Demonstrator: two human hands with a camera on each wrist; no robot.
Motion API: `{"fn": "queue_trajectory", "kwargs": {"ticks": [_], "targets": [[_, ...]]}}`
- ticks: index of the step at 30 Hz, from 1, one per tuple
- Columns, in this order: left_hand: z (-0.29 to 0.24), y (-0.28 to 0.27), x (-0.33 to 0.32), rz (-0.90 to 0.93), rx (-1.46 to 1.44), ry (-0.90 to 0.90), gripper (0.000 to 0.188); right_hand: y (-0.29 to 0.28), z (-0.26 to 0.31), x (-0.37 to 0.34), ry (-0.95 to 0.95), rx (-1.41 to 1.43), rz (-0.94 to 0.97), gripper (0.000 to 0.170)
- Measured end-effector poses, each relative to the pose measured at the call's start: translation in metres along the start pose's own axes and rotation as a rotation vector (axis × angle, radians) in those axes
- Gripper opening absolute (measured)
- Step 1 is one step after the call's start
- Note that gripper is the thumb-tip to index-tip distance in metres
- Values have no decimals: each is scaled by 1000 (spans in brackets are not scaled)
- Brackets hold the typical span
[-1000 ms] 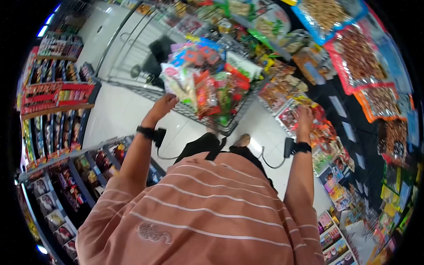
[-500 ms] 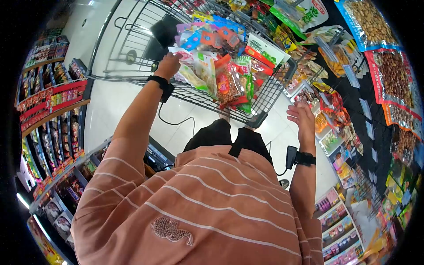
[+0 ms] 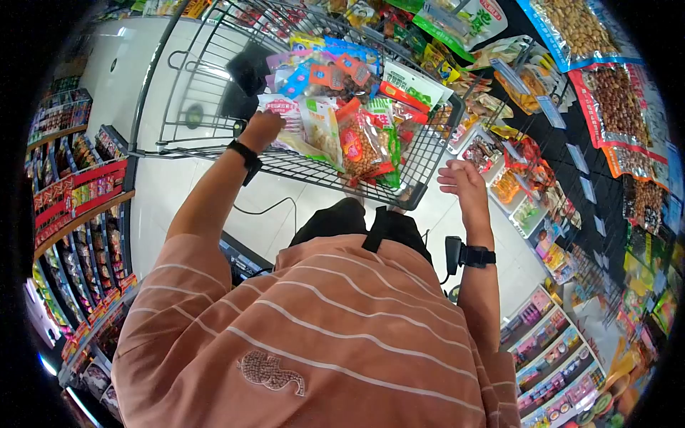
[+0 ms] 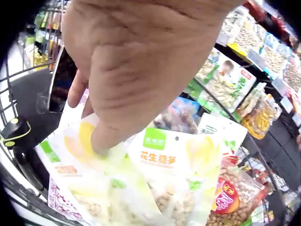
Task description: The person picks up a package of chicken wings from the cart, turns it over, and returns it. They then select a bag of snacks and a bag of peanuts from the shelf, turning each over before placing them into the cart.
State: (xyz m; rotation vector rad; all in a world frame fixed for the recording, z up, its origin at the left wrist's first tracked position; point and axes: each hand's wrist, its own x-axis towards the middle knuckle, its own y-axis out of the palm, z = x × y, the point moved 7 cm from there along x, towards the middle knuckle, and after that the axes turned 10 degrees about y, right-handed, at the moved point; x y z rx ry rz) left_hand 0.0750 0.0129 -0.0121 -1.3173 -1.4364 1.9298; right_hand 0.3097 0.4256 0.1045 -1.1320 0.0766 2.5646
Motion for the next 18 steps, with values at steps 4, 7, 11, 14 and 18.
{"fn": "queue_trajectory", "kwargs": {"ticks": [4, 7, 11, 14, 18], "targets": [[-38, -35, -27, -157, 81, 171, 12, 26, 11, 13, -43, -77, 98, 30], [-49, -76, -52, -223, 20, 196, 13, 59, 31, 10, -116, -162, 208, 31], [-63, -163, -90, -374, 24, 235, 8, 119, 63, 1, -393, -391, 328, 41], [-83, -229, -112, -411, 76, 279, 9, 169, 101, -33, -754, -643, 336, 50], [-101, -285, -115, -393, 125, 309, 8, 206, 122, -59, -831, -798, 404, 55]]}}
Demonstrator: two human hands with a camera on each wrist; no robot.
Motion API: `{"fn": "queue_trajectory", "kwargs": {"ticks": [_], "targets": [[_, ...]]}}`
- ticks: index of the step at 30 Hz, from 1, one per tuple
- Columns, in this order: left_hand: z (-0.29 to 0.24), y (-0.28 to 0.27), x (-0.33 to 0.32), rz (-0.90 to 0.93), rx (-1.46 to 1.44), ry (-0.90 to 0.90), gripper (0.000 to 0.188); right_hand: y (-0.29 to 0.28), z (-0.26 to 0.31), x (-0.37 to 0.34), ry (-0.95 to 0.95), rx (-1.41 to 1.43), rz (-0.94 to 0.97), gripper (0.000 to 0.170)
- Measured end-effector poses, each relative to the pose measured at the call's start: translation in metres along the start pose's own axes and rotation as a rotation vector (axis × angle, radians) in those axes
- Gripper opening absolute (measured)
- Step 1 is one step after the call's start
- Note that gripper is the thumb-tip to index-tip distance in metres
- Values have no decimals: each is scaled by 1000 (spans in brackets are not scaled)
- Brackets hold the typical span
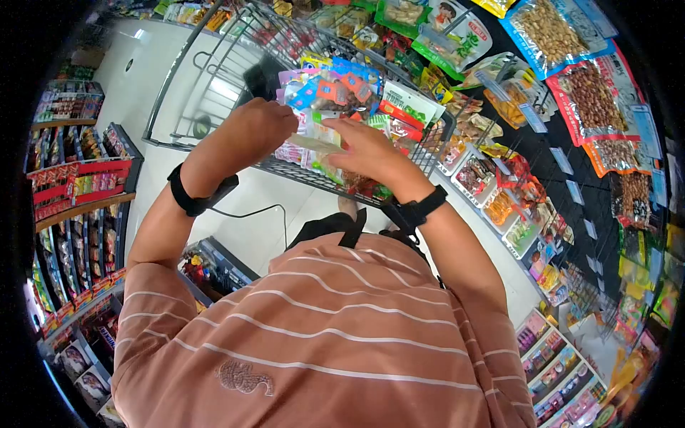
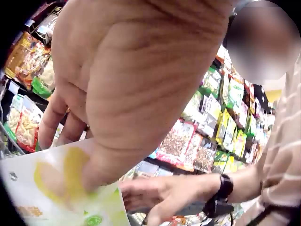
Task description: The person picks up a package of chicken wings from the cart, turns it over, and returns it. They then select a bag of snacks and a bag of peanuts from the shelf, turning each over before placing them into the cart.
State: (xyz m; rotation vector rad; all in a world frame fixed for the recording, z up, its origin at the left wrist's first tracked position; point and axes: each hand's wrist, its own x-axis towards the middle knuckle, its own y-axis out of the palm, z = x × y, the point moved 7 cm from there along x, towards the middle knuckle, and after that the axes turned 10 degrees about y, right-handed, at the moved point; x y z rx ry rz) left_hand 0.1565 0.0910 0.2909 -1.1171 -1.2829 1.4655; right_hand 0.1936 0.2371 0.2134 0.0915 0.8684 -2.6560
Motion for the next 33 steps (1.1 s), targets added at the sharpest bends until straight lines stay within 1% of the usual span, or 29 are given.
{"fn": "queue_trajectory", "kwargs": {"ticks": [1, 2, 3, 4, 5, 6, 7, 8, 9, 11, 12, 14, 15, 17, 19, 20, 23, 24, 27, 31, 33], "targets": [[1, -8, 6, 2, -4, -19, 9, -1, 3, 1, 17, 34, 24, 54], [3, -15, 13, 3, -9, -36, 10, 2, -3, 1, -8, 115, 16, 45], [4, -23, 22, 4, -16, -52, 11, 1, -13, 0, 99, 177, 43, 42], [8, -33, 32, 35, -170, -148, 12, -1, -24, -4, 207, 240, 69, 40], [9, -42, 37, -136, -243, -119, 13, -5, -34, -10, 318, 304, 94, 37], [11, -52, 43, -305, -318, -83, 15, -13, -35, -17, 338, 390, 71, 34], [11, -63, 47, -472, -397, -42, 16, -18, -40, -24, 350, 507, 51, 35], [17, -71, 49, -582, -495, -107, 23, -23, -49, -31, 360, 626, 27, 36], [21, -78, 48, -722, -340, -82, 31, -28, -55, -39, 367, 746, 0, 36], [35, -74, 45, -833, -373, -249, 28, -46, -66, -59, 410, 856, -117, 37], [42, -58, 44, -886, -572, -345, 28, -54, -72, -70, 436, 909, -168, 37], [47, -9, 42, -950, -978, -541, 29, -66, -76, -92, 463, 1060, -238, 39], [43, 9, 47, -919, -1084, -498, 38, -72, -80, -100, 461, 1096, -294, 39], [17, 46, 62, -782, -1407, -591, 47, -81, -92, -117, 454, 1163, -401, 38], [-23, 54, 82, -690, -1623, -607, 53, -89, -106, -130, 416, 1219, -463, 39], [-40, 53, 91, -575, -1719, -613, 52, -91, -111, -135, 397, 1242, -494, 39], [-71, 74, 114, -447, -1848, -502, 51, -94, -117, -149, 368, 1323, -534, 40], [-76, 74, 118, -393, -1790, -527, 47, -95, -118, -152, 360, 1353, -541, 40], [-94, 53, 142, -502, -1795, -327, 45, -94, -123, -164, 351, 1438, -555, 40], [-105, 45, 154, -469, -1698, -390, 40, -97, -123, -181, 336, 1424, -602, 40], [-111, 48, 161, -495, -1706, -383, 38, -99, -130, -187, 297, 1443, -577, 40]]}}
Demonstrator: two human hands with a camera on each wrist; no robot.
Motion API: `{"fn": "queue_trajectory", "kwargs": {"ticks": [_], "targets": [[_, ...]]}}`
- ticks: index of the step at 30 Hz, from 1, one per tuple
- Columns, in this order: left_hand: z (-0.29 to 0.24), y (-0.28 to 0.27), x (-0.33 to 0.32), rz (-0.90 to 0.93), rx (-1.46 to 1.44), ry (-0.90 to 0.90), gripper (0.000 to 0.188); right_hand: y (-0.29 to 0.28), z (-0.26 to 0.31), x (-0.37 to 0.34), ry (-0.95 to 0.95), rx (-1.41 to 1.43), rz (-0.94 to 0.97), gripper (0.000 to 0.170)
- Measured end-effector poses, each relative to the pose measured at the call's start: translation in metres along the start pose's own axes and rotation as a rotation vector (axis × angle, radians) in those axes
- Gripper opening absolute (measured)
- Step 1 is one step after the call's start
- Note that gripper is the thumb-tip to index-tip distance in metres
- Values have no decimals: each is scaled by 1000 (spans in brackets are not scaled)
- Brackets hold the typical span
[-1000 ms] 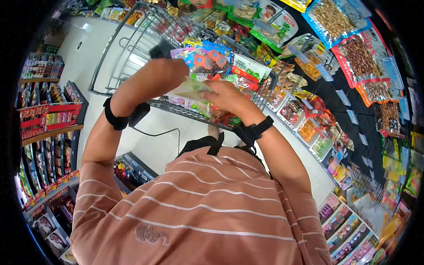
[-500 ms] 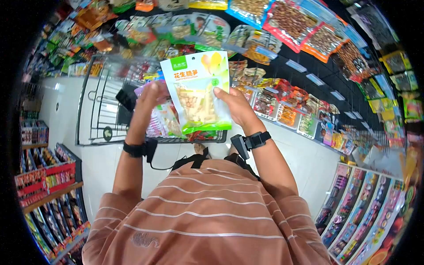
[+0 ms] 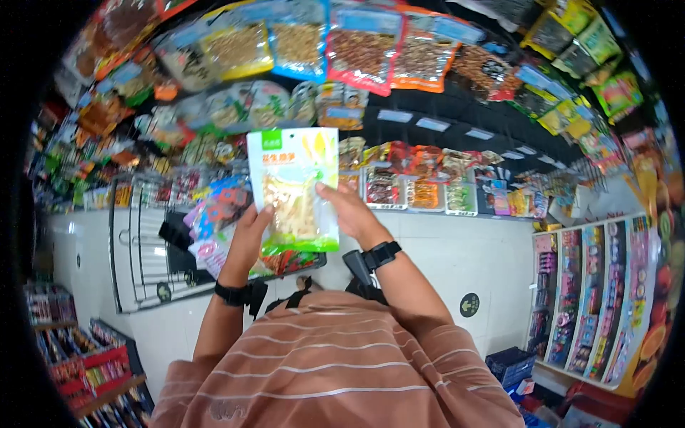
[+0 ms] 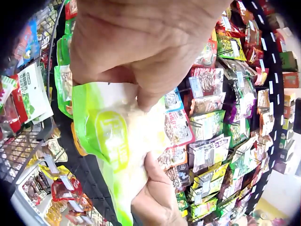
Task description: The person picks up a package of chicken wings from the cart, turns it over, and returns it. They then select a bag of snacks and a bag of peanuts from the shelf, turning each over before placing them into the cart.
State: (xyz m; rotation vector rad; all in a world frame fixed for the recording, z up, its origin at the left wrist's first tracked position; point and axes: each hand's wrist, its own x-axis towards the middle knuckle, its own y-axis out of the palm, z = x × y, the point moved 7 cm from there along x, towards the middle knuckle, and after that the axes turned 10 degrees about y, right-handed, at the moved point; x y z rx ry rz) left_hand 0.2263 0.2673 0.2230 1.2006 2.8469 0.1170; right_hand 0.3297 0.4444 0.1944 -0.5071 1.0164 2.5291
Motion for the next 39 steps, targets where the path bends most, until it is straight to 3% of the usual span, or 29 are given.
{"fn": "queue_trajectory", "kwargs": {"ticks": [7, 20, 26, 30, 34, 39], "targets": [[19, 25, 6, 60, -21, -61, 38, -19, 9, -25, 30, 113, 34, 37], [23, 93, 16, 214, -43, -126, 39, -79, 24, -56, -3, 167, -111, 37], [23, 103, 19, 138, 19, -136, 41, -89, 34, -41, 28, 152, 21, 37], [24, 108, 18, 48, 65, -250, 46, -99, 36, -29, 33, 111, 16, 36], [27, 120, 16, 32, 6, -226, 47, -127, 55, -13, 37, 158, 23, 33], [22, 125, 9, -42, -33, -256, 47, -206, 94, 44, -184, 369, -12, 55]]}}
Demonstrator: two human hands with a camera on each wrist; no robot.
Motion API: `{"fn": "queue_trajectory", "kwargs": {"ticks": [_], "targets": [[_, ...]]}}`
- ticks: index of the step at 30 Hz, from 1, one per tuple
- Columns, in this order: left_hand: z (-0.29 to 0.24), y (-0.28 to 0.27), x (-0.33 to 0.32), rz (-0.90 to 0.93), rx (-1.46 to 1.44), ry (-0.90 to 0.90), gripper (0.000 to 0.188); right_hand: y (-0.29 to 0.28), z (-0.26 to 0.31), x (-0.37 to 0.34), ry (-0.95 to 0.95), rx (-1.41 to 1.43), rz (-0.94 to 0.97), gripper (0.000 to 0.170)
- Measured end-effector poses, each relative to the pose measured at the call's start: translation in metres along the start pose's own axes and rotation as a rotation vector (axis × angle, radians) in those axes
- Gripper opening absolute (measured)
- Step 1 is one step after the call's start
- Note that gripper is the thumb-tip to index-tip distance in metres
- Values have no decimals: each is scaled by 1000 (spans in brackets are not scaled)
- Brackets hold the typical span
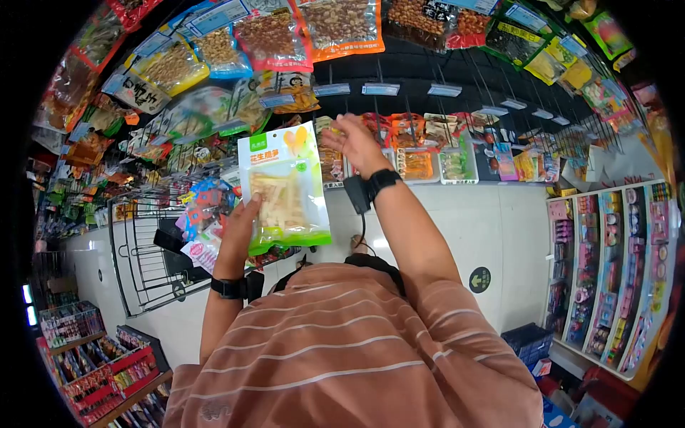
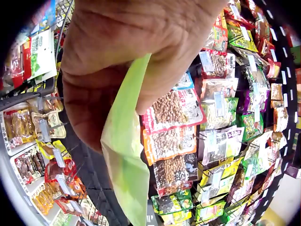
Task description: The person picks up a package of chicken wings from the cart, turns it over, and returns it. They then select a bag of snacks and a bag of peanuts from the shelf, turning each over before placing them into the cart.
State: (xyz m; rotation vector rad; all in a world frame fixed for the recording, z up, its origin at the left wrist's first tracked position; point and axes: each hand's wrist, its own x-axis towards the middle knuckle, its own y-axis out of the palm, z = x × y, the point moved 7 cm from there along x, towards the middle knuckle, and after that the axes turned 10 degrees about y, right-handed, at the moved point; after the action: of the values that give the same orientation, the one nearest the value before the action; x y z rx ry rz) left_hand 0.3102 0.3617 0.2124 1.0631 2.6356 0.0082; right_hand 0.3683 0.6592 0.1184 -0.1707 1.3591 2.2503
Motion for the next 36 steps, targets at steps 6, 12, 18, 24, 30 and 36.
{"fn": "queue_trajectory", "kwargs": {"ticks": [6, 12, 18, 24, 30, 36], "targets": [[11, -12, -5, -73, 5, 31, 45, -7, 30, 40, -11, 137, -16, 63], [11, -12, -14, -104, 27, 58, 44, -6, 31, 46, 34, 191, 55, 45], [15, -11, -14, -128, 52, 30, 45, -5, 35, 46, 0, 177, -5, 45], [19, -8, -11, -113, 48, 6, 46, -1, 44, 45, -18, 111, -7, 37], [22, -7, -10, -111, 45, 1, 45, -3, 43, 42, -24, 57, -21, 23], [28, -8, -5, -108, 4, -9, 41, 3, 42, 35, -35, 7, -19, 19]]}}
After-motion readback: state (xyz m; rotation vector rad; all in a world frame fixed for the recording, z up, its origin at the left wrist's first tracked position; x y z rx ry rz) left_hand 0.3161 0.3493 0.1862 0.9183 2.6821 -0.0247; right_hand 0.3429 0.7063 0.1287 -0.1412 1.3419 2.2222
